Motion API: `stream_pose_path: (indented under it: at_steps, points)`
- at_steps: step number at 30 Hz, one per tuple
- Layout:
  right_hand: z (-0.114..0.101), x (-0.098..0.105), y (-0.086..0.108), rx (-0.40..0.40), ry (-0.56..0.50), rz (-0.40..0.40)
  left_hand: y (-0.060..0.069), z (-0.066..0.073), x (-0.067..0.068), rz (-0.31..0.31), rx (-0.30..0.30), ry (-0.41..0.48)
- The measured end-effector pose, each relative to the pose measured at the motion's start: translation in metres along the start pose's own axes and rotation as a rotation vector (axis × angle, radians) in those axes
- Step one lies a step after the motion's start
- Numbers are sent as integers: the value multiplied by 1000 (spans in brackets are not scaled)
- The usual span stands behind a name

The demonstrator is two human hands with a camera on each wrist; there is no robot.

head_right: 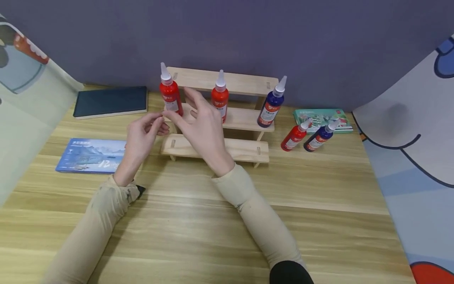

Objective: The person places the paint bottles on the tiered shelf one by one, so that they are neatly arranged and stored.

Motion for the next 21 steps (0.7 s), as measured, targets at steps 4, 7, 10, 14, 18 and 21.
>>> stream_pose_path:
  at_steps: [4, 7, 10, 14, 18, 21]
  points:
    - [3, 5, 7, 2, -17, -3, 1, -1, 0, 1, 3, -1]
    - [5, 7, 10, 10, -21, -6, 1, 0, -1, 2, 4, -2]
    - [6, 11, 13, 14, -26, -3, 0, 0, -1, 2, 3, -6]
    - [6, 18, 17, 38, -34, 12, 0, 0, -1, 4, -2, -11]
    - [4, 28, 24, 78, -30, 37, 0, 0, -1, 3, 0, -14]
    - [5, 36, 28, 85, -24, 42, 0, 0, -1, 3, 3, -13]
Point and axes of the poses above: each hand's wrist, its own y-axis away from the middle knuckle, its own x-axis out of the back of the hand, z = x × y, the point moved 10 cm from there along -y, towards the middle knuckle, and after that the axes turned 10 degrees about y, right-handed, at the moved point
